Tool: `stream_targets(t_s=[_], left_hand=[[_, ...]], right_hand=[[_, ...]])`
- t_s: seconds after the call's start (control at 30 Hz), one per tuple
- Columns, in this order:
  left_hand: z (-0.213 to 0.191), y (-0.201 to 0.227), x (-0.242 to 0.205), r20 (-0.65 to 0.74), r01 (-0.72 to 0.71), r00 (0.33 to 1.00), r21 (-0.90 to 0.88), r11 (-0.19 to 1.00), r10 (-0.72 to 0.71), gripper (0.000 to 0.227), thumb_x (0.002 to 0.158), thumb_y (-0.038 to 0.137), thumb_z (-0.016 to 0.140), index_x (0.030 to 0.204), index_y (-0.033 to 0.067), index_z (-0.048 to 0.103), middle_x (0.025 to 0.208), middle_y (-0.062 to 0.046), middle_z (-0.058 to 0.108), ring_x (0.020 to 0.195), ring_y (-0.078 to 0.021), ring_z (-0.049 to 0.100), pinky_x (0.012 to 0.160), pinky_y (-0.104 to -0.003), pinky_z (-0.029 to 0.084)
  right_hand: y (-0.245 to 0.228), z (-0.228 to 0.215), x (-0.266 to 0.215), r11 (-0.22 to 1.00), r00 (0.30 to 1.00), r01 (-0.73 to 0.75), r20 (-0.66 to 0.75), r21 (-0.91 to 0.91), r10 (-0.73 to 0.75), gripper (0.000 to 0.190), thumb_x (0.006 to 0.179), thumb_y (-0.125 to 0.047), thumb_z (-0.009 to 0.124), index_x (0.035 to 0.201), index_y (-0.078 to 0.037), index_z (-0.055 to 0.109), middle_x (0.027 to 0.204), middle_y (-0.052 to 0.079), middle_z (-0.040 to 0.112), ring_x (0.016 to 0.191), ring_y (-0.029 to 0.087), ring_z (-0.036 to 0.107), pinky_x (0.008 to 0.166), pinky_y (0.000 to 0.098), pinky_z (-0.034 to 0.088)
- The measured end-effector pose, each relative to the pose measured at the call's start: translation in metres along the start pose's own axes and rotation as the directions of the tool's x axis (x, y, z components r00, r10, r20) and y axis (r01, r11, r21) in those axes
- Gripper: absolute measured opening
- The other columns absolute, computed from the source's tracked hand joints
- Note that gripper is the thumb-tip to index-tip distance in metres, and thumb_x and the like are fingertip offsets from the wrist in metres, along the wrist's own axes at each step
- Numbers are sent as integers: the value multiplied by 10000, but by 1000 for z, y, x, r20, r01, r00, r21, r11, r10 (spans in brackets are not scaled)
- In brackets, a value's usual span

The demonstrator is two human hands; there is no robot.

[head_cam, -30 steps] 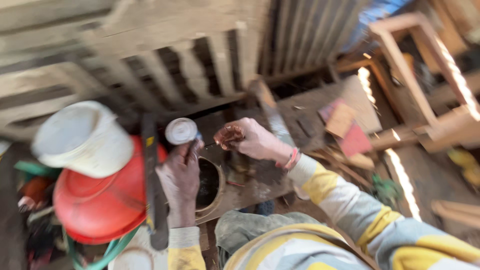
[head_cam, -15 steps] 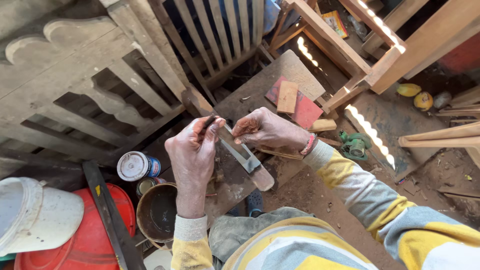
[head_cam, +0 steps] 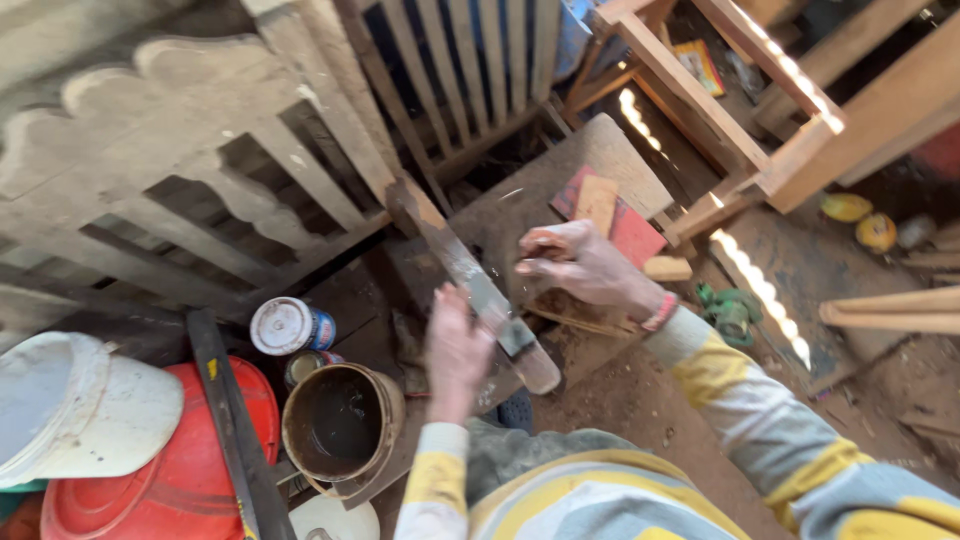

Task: The person applies a liquid substance to a metal strip using a small cloth or applicator, then wipes and handles the strip while it rests on a wooden frame.

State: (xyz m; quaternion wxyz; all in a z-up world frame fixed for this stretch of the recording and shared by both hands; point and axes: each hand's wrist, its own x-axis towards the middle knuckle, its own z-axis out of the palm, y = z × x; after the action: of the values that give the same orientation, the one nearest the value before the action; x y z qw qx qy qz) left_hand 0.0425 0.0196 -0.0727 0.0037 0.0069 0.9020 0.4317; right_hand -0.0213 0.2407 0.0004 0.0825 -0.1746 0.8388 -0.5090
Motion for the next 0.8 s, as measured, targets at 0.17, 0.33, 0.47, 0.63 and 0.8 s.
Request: stream_targets(t_s=[0.17, 0.33, 0.47, 0.63, 0.8], left_hand=[[63, -39, -31, 318, -34, 946, 270, 962, -56, 1149, 736, 566, 808, 1573, 6, 256, 1671, -238, 146, 1557, -372, 139, 1189, -583, 250], [72, -62, -34, 264, -122, 964, 338, 933, 31, 1070, 799, 582, 773, 1602, 63, 291, 1699, -182, 174, 1568, -338, 177, 1203, -608, 222], [65, -67, -30, 301, -78, 953, 324, 943, -25, 1008, 776, 625, 740, 1585, 198, 319, 1707, -79, 149, 1555, -327, 143, 1204, -645, 166], [56, -85, -28, 237, 10, 971, 101, 995, -34, 820, 815, 564, 743, 1502, 207, 473, 1605, -82, 354, 1482, -323, 297, 1178, -585, 265], [-3, -119, -10, -172, 39, 930, -834, 551, -326, 387, 1055, 291, 705, 1314, 6, 742, 1110, -161, 753, 957, -221, 742, 883, -377, 592]], right_hand=[[-2, -9, -3, 988, 988, -151, -19, -37, 150, 191, 916, -140, 761, 1028, 9, 718, 865, 44, 723, 827, 57, 644, 728, 260, 553], [12, -1, 16, 994, 998, -65, 10, 91, 64, 159, 952, -86, 716, 1086, -5, 689, 958, -24, 676, 882, 43, 632, 772, 228, 545], [20, 26, 45, 942, 979, -201, 54, 267, 194, 185, 959, -79, 684, 1134, -20, 679, 923, -38, 675, 807, 47, 627, 677, 234, 546], [0, 72, 79, 974, 976, -146, 186, 173, 113, 211, 973, -63, 680, 1174, -5, 711, 961, -30, 688, 834, 23, 594, 684, 217, 513], [-22, 125, 114, 972, 959, -37, 281, 233, -31, 275, 939, -42, 696, 1208, 12, 710, 1041, -6, 734, 941, 43, 648, 825, 212, 530]])
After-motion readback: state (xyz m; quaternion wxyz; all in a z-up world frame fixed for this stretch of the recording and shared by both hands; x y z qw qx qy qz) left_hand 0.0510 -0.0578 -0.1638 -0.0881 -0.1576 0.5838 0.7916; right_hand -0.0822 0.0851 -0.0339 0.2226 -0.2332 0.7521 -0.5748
